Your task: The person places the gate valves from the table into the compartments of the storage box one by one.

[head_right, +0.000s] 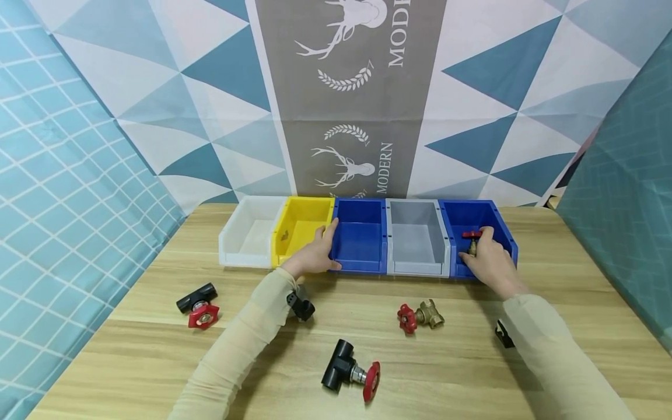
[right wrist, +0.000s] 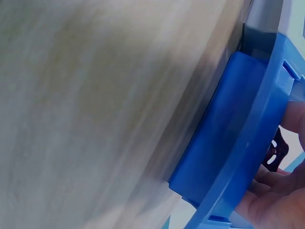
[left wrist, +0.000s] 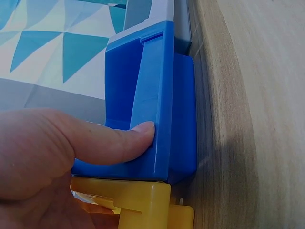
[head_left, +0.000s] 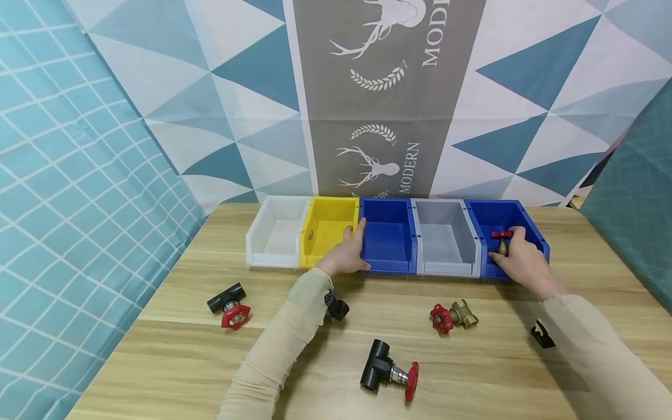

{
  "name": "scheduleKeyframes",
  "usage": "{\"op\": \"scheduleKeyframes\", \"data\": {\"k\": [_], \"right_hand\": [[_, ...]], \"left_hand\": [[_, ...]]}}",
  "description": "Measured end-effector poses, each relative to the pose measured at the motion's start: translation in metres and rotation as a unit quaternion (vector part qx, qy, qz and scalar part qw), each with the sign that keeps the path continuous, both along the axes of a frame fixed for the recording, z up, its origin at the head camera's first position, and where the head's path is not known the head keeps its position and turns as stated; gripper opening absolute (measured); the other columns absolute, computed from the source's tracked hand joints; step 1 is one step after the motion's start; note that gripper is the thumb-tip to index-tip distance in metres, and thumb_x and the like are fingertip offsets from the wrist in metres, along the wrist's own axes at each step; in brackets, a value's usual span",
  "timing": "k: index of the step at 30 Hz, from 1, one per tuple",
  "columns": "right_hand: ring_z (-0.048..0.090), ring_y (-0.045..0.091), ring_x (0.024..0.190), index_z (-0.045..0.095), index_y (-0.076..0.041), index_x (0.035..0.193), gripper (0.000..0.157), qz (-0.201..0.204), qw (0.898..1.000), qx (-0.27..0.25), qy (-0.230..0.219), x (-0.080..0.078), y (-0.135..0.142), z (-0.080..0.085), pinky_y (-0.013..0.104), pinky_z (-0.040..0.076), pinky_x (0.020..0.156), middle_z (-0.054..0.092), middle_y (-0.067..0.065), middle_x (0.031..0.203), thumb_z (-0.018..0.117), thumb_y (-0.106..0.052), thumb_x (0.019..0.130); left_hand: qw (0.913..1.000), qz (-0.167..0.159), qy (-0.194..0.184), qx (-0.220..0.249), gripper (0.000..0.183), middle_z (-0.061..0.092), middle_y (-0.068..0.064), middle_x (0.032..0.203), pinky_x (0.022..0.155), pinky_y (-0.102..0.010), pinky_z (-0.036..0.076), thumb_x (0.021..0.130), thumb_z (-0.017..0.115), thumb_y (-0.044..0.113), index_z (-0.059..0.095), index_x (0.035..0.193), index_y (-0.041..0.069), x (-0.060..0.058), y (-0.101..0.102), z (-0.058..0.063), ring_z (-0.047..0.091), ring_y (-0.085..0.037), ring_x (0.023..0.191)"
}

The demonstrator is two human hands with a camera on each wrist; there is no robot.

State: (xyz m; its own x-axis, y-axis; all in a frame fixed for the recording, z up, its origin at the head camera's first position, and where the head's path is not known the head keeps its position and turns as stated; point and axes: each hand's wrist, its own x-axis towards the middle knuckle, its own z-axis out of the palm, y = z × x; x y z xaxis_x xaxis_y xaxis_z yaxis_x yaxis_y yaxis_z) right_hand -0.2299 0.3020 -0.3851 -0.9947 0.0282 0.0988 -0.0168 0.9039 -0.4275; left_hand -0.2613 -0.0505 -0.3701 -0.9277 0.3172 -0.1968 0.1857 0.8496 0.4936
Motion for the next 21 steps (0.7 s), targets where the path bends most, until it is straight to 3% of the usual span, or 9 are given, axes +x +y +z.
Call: {"op": "scheduleKeyframes", "data": {"k": [10, 16, 21], "right_hand": [[0.055, 0.051, 0.072, 0.017, 0.018, 0.126, 0.076, -0.011, 0.999, 0.010, -0.028, -0.0040, 0.0021, -0.0030, 0.049, 0.044, 0.054, 0.048, 0.047, 0.092, 0.061, -0.026, 0.083], [0.055, 0.052, 0.073, 0.019, 0.017, 0.125, 0.075, -0.015, 0.999, 0.011, -0.032, -0.0052, 0.0018, -0.0024, 0.050, 0.045, 0.054, 0.047, 0.048, 0.095, 0.062, -0.026, 0.082], [0.055, 0.052, 0.073, 0.022, 0.016, 0.125, 0.074, -0.014, 0.999, 0.014, -0.032, -0.0058, 0.0016, -0.0023, 0.050, 0.045, 0.054, 0.048, 0.047, 0.096, 0.063, -0.026, 0.081]], "left_hand": [[0.9999, -0.010, 0.010, 0.003, 0.104, 0.002, -0.024, 0.149, 0.069, -0.030, 0.050, 0.079, 0.071, 0.019, -0.008, 0.147, 0.019, 0.0002, -0.0011, -0.0005, 0.059, -0.023, 0.071], [0.9999, -0.005, 0.007, 0.008, 0.104, 0.001, -0.023, 0.150, 0.073, -0.032, 0.051, 0.078, 0.071, 0.018, -0.007, 0.147, 0.020, -0.0008, -0.0015, -0.0014, 0.059, -0.024, 0.075], [0.9999, -0.006, 0.005, 0.008, 0.104, 0.001, -0.022, 0.150, 0.068, -0.030, 0.050, 0.078, 0.071, 0.018, -0.008, 0.147, 0.019, -0.0010, -0.0018, -0.0011, 0.058, -0.022, 0.070]]}}
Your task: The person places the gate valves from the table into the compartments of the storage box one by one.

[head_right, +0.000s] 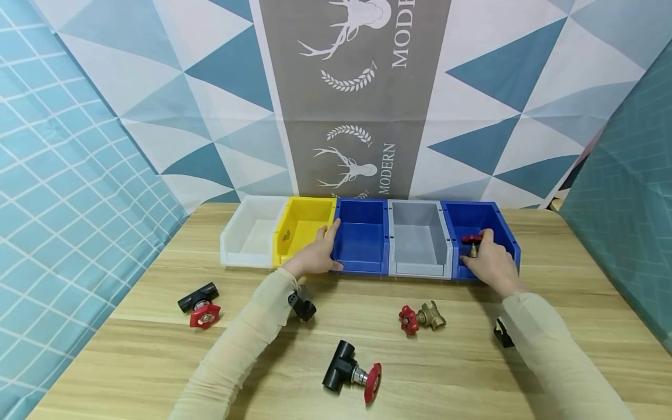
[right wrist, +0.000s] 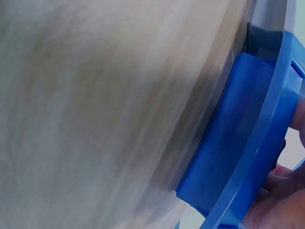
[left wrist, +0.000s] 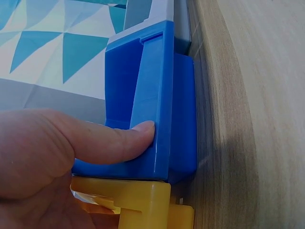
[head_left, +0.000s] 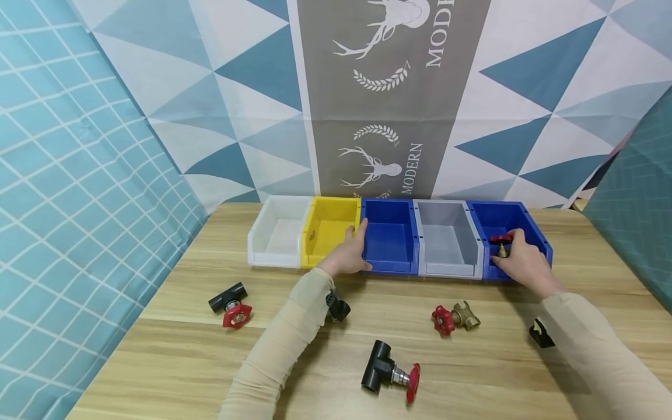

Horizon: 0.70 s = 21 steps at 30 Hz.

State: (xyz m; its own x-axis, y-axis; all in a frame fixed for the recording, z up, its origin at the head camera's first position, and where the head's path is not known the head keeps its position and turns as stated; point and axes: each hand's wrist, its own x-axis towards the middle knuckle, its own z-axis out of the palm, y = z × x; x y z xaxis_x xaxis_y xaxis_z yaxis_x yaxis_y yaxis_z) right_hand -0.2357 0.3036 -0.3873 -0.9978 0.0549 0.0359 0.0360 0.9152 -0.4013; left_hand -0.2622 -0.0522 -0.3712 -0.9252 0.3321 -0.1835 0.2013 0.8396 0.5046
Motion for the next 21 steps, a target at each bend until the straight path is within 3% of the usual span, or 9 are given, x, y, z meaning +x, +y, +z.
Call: {"op": "scheduleKeyframes", "data": {"k": [7, 21], "right_hand": [[0.055, 0.054, 0.076, 0.026, 0.015, 0.127, 0.071, 0.015, 1.000, 0.012, -0.003, -0.0019, 0.0011, -0.0003, 0.051, 0.045, 0.056, 0.048, 0.045, 0.102, 0.062, -0.026, 0.082], [0.049, 0.057, 0.096, 0.027, 0.013, 0.132, 0.070, 0.019, 0.999, 0.031, -0.034, -0.0035, -0.0011, 0.0002, 0.062, 0.042, 0.074, 0.041, 0.044, 0.118, 0.057, -0.029, 0.085]], "left_hand": [[1.0000, 0.002, -0.002, -0.002, 0.104, 0.001, -0.022, 0.150, 0.070, -0.031, 0.051, 0.079, 0.071, 0.019, -0.008, 0.147, 0.020, 0.0009, 0.0006, 0.0004, 0.058, -0.022, 0.070], [1.0000, 0.002, -0.002, -0.008, 0.104, 0.001, -0.022, 0.150, 0.065, -0.028, 0.049, 0.079, 0.071, 0.019, -0.009, 0.147, 0.019, 0.0005, 0.0004, 0.0007, 0.058, -0.020, 0.064]]}}
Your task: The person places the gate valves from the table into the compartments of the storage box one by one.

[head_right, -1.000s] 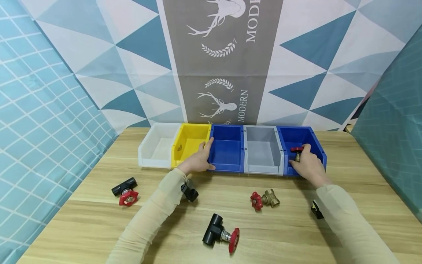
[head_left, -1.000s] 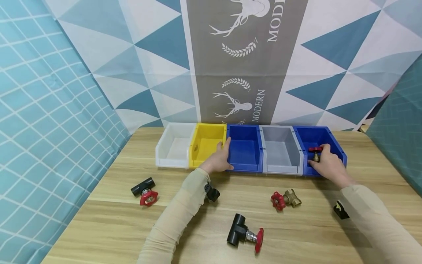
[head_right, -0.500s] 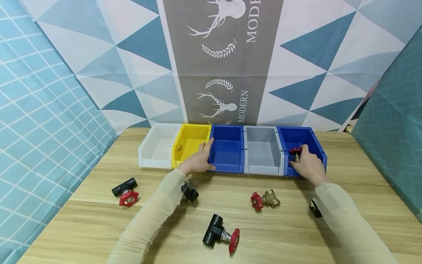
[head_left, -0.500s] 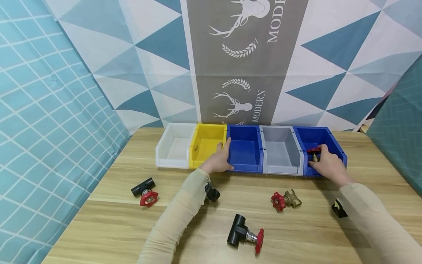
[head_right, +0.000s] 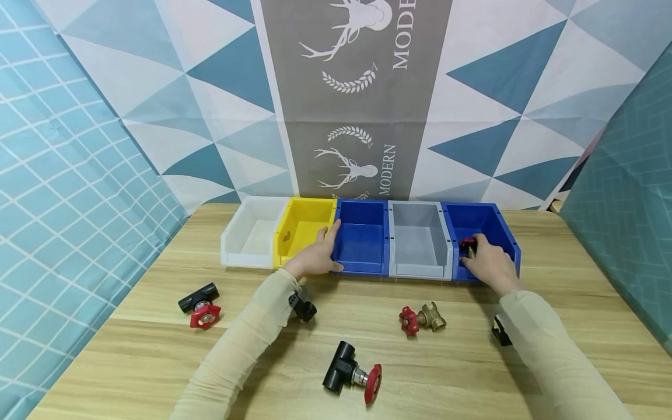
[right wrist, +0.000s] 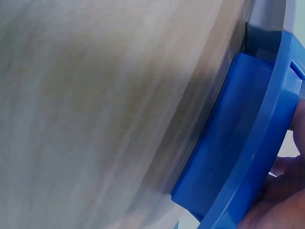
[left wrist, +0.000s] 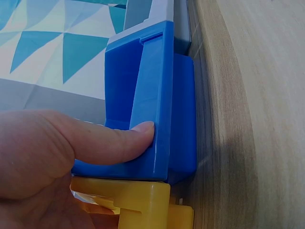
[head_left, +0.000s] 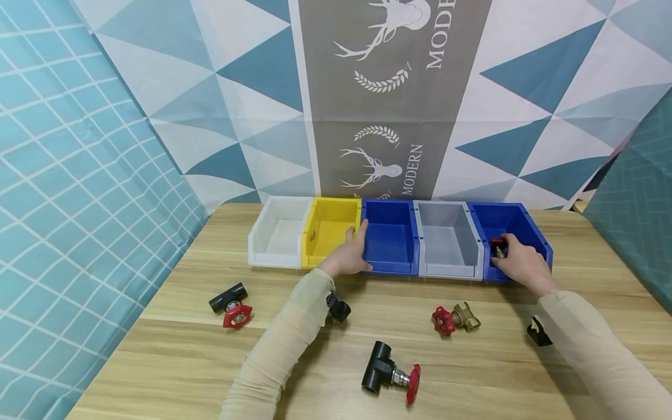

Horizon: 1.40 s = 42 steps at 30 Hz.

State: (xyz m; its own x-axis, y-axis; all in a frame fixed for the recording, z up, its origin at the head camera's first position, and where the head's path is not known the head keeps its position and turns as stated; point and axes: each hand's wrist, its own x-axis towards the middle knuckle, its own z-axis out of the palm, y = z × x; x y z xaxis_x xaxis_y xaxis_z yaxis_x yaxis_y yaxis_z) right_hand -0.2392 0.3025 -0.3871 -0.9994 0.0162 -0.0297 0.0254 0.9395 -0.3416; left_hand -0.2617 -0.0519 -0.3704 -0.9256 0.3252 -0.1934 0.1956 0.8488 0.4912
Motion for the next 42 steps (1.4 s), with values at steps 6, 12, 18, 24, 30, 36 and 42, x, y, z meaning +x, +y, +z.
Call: {"op": "scheduleKeyframes", "data": {"k": [6, 12, 18, 24, 30, 36, 42], "right_hand": [[0.048, 0.057, 0.097, 0.026, 0.013, 0.132, 0.072, 0.003, 1.000, -0.001, -0.005, 0.0012, 0.0014, 0.0003, 0.062, 0.042, 0.073, 0.040, 0.044, 0.118, 0.057, -0.031, 0.085], [0.046, 0.058, 0.100, 0.025, 0.013, 0.134, 0.074, 0.006, 1.000, -0.002, -0.009, 0.0016, 0.0011, 0.0009, 0.063, 0.041, 0.076, 0.038, 0.044, 0.121, 0.055, -0.034, 0.086], [0.048, 0.057, 0.097, 0.026, 0.011, 0.134, 0.072, 0.013, 1.000, 0.003, -0.001, 0.0016, 0.0016, 0.0006, 0.062, 0.042, 0.074, 0.040, 0.043, 0.119, 0.054, -0.036, 0.087], [0.049, 0.056, 0.096, 0.027, 0.010, 0.133, 0.070, 0.014, 1.000, 0.008, 0.003, 0.0011, 0.0023, 0.0000, 0.061, 0.042, 0.072, 0.042, 0.043, 0.118, 0.053, -0.036, 0.087], [0.049, 0.056, 0.096, 0.027, 0.010, 0.133, 0.069, 0.012, 1.000, 0.008, 0.004, 0.0011, 0.0022, -0.0006, 0.061, 0.042, 0.072, 0.042, 0.043, 0.118, 0.054, -0.035, 0.087], [0.049, 0.056, 0.096, 0.027, 0.010, 0.133, 0.068, 0.010, 1.000, 0.009, 0.003, 0.0007, 0.0008, -0.0005, 0.061, 0.043, 0.072, 0.042, 0.043, 0.118, 0.053, -0.034, 0.087], [0.048, 0.057, 0.097, 0.026, 0.010, 0.133, 0.070, 0.010, 1.000, 0.009, 0.002, 0.0009, 0.0012, -0.0008, 0.062, 0.042, 0.072, 0.041, 0.043, 0.118, 0.053, -0.036, 0.088]], "left_hand": [[1.0000, 0.003, -0.005, 0.004, 0.105, 0.002, -0.021, 0.150, 0.063, -0.027, 0.049, 0.079, 0.071, 0.018, -0.010, 0.146, 0.021, 0.0013, 0.0003, 0.0016, 0.058, -0.020, 0.063], [0.9999, 0.005, -0.010, 0.005, 0.105, 0.000, -0.020, 0.150, 0.065, -0.027, 0.050, 0.079, 0.070, 0.018, -0.011, 0.146, 0.023, 0.0014, 0.0006, 0.0004, 0.058, -0.020, 0.065], [1.0000, 0.000, -0.004, 0.000, 0.103, -0.001, -0.021, 0.150, 0.065, -0.027, 0.050, 0.080, 0.070, 0.020, -0.009, 0.146, 0.021, 0.0004, 0.0001, -0.0010, 0.057, -0.019, 0.065], [1.0000, -0.003, 0.001, 0.000, 0.104, 0.000, -0.022, 0.150, 0.062, -0.026, 0.049, 0.080, 0.070, 0.020, -0.009, 0.146, 0.020, 0.0008, -0.0002, -0.0013, 0.058, -0.019, 0.064], [1.0000, 0.001, -0.003, 0.005, 0.104, 0.001, -0.021, 0.150, 0.064, -0.028, 0.050, 0.079, 0.071, 0.019, -0.009, 0.146, 0.021, 0.0005, -0.0003, -0.0009, 0.058, -0.023, 0.069], [1.0000, 0.000, 0.002, 0.004, 0.104, 0.002, -0.022, 0.150, 0.066, -0.029, 0.050, 0.079, 0.071, 0.019, -0.009, 0.146, 0.020, 0.0007, -0.0008, -0.0007, 0.058, -0.024, 0.073], [1.0000, 0.004, 0.000, 0.006, 0.104, 0.000, -0.021, 0.150, 0.064, -0.028, 0.050, 0.079, 0.071, 0.019, -0.009, 0.146, 0.022, 0.0003, -0.0005, -0.0019, 0.058, -0.021, 0.067]]}}
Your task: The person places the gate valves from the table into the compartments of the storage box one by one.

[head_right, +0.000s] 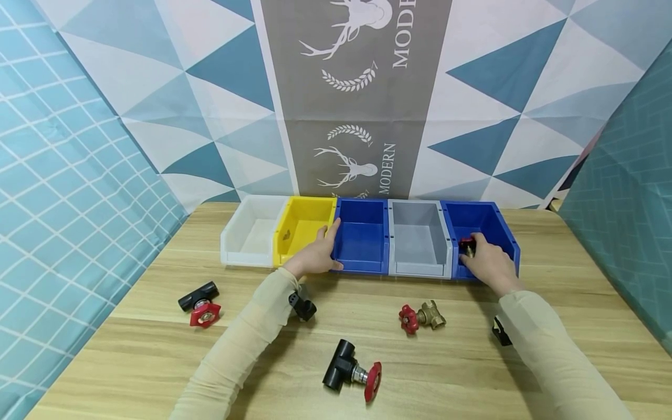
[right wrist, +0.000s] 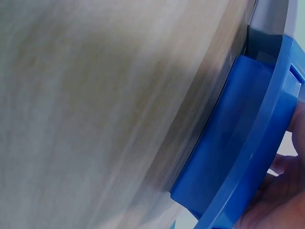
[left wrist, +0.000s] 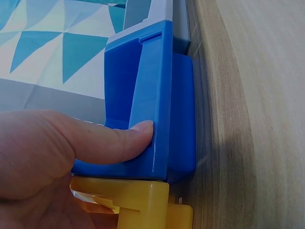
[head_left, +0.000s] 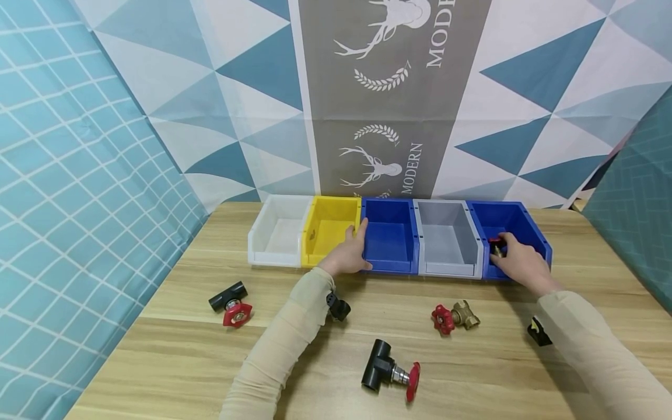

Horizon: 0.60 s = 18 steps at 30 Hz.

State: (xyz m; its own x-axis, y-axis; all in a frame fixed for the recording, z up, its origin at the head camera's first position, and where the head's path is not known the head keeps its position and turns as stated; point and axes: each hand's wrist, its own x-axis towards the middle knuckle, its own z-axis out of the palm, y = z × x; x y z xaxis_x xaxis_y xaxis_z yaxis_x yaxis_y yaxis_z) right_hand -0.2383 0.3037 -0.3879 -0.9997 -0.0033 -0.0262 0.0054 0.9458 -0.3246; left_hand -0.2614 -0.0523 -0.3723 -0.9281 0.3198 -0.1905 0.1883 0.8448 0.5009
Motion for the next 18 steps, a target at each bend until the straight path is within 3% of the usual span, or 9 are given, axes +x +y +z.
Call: {"op": "scheduleKeyframes", "data": {"k": [18], "right_hand": [[0.044, 0.056, 0.103, 0.029, 0.011, 0.133, 0.065, -0.002, 0.999, 0.002, 0.034, 0.0044, -0.0025, -0.0021, 0.064, 0.038, 0.079, 0.040, 0.042, 0.120, 0.053, -0.029, 0.088]], "left_hand": [[1.0000, -0.005, 0.002, 0.001, 0.104, 0.001, -0.021, 0.150, 0.063, -0.027, 0.050, 0.079, 0.071, 0.020, -0.008, 0.146, 0.020, 0.0006, 0.0002, 0.0004, 0.057, -0.019, 0.063]]}}
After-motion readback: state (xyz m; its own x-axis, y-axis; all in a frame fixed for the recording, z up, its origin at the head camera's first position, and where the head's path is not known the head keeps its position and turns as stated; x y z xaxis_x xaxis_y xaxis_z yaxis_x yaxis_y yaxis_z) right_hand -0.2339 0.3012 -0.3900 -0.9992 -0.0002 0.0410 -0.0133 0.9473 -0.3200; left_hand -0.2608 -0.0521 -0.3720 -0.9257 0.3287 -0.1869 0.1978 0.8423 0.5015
